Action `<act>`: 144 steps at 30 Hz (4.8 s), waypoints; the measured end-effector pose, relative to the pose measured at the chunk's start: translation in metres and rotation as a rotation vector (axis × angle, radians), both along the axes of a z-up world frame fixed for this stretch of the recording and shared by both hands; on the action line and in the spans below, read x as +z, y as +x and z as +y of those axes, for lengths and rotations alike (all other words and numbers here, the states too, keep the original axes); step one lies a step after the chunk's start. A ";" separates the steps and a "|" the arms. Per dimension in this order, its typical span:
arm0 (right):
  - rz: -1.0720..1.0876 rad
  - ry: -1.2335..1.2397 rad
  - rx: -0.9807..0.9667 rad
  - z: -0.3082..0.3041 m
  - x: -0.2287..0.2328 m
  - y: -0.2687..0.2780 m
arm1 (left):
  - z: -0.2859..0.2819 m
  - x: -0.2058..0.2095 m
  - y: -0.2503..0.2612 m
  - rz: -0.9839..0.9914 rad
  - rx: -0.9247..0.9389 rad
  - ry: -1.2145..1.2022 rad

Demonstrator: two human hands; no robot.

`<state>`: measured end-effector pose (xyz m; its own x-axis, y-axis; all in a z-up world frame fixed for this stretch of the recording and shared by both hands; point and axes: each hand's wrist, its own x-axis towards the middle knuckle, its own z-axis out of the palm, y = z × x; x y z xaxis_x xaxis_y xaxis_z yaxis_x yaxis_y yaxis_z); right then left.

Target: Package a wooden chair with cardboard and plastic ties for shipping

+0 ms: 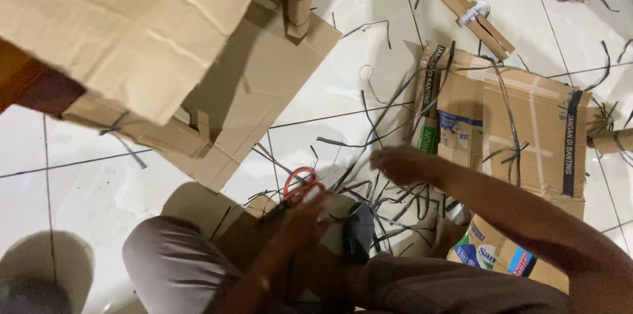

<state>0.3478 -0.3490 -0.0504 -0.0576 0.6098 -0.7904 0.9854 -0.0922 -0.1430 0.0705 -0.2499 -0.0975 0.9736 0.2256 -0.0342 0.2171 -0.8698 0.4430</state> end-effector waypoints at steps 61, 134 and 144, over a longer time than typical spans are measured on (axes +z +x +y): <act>1.039 0.158 -1.170 -0.008 -0.009 0.040 | -0.010 -0.020 0.029 -0.354 0.272 -0.766; -0.417 1.142 -1.264 -0.138 -0.047 -0.141 | -0.107 -0.020 0.120 -0.024 0.104 -1.143; -0.329 1.277 -1.245 -0.170 -0.061 -0.093 | -0.026 -0.048 0.086 -0.411 0.817 -1.884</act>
